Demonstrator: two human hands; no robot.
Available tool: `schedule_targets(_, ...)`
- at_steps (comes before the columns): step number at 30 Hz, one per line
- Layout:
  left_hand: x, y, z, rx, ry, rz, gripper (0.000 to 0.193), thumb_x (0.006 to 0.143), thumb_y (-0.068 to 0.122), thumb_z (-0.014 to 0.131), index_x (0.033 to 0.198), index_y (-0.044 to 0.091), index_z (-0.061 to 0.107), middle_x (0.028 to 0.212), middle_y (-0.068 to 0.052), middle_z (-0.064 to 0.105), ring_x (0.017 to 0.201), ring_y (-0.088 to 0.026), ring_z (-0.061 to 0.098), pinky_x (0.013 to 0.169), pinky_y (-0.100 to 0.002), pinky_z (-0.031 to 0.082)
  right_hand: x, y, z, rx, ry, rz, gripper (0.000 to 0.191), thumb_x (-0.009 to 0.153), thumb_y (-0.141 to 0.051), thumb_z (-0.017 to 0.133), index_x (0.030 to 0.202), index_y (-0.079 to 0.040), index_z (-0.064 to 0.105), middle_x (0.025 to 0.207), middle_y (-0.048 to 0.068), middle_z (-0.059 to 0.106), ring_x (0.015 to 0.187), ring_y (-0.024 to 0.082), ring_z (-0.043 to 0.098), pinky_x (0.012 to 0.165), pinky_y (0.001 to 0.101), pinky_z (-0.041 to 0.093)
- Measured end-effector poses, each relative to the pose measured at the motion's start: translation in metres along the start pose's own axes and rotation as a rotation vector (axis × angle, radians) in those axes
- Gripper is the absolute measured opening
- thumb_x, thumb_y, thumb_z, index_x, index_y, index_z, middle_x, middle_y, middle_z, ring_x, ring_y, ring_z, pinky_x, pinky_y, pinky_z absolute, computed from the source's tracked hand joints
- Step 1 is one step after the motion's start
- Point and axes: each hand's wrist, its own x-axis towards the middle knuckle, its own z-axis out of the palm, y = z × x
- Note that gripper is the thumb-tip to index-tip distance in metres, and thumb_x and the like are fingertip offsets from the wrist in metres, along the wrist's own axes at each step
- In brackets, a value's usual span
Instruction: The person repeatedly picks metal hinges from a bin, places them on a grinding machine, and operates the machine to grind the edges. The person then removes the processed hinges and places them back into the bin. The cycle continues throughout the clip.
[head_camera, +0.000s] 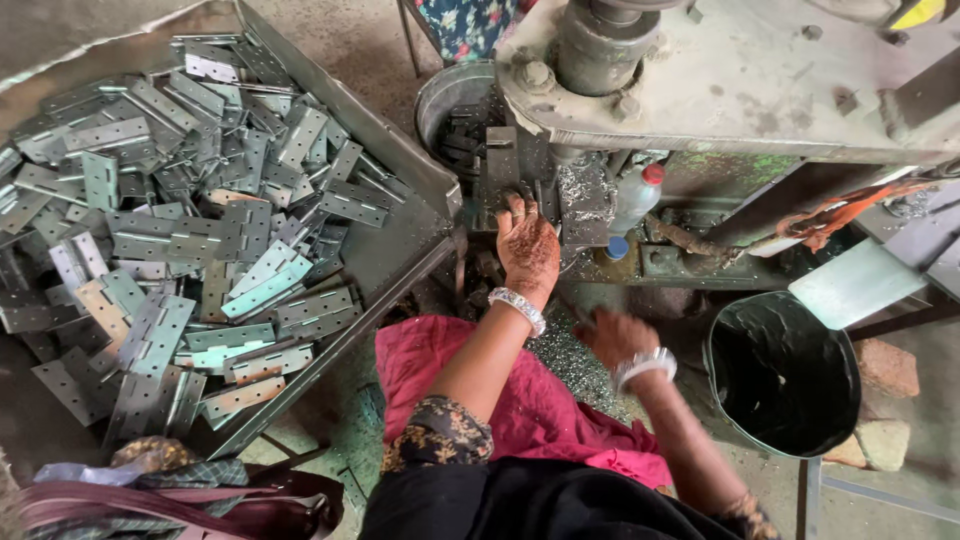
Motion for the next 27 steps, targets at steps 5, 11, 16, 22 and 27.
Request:
schedule_targets(5, -0.017, -0.007, 0.005, -0.163, 0.245, -0.012, 0.049, 0.088, 0.037, 0.063, 0.121, 0.002, 0.075, 0.145, -0.010, 0.058, 0.140, -0.033, 0.040, 0.105, -0.047, 0.033, -0.001, 0.011, 0.049, 0.281, 0.105, 0.056, 0.045, 0.094, -0.053, 0.061, 0.108, -0.011, 0.066, 0.093, 0.020, 0.074, 0.090, 0.042, 0.071, 0.075, 0.0540, 0.055)
schedule_targets(11, 0.001, -0.010, 0.012, -0.178, 0.140, -0.020, 0.033, 0.102, 0.029, 0.062, 0.121, 0.005, 0.072, 0.148, -0.009, 0.059, 0.148, -0.033, 0.041, 0.113, -0.047, 0.034, 0.004, 0.013, 0.042, 0.055, 0.207, -0.026, 0.052, 0.093, -0.058, 0.060, 0.109, -0.008, 0.063, 0.093, 0.020, 0.073, 0.087, 0.044, 0.071, 0.074, 0.0547, 0.056)
schedule_targets(16, -0.006, -0.008, 0.005, -0.222, 0.227, 0.001, 0.041, 0.090, 0.030, 0.064, 0.119, 0.003, 0.074, 0.145, -0.011, 0.059, 0.142, -0.033, 0.041, 0.106, -0.047, 0.035, -0.001, 0.008, 0.038, 0.304, 0.159, 0.105, 0.047, 0.092, -0.053, 0.062, 0.105, -0.008, 0.066, 0.095, 0.023, 0.074, 0.091, 0.046, 0.069, 0.077, 0.0583, 0.053)
schedule_targets(22, 0.021, -0.015, -0.010, -0.044, -0.033, 0.001, 0.027, 0.098, 0.022, 0.060, 0.117, 0.010, 0.076, 0.153, -0.009, 0.053, 0.152, -0.032, 0.035, 0.116, -0.049, 0.031, 0.007, 0.013, 0.041, 0.180, 0.068, 0.069, 0.050, 0.094, -0.055, 0.062, 0.108, -0.008, 0.067, 0.098, 0.024, 0.074, 0.097, 0.044, 0.071, 0.083, 0.0549, 0.056)
schedule_targets(27, 0.013, -0.012, 0.005, -0.067, 0.148, -0.007, 0.041, 0.092, 0.025, 0.059, 0.125, 0.004, 0.072, 0.155, -0.012, 0.047, 0.145, -0.034, 0.038, 0.111, -0.050, 0.032, 0.002, 0.014, 0.045, 0.309, 0.118, 0.051, 0.043, 0.089, -0.049, 0.064, 0.111, -0.012, 0.067, 0.099, 0.021, 0.075, 0.093, 0.043, 0.072, 0.080, 0.0547, 0.057)
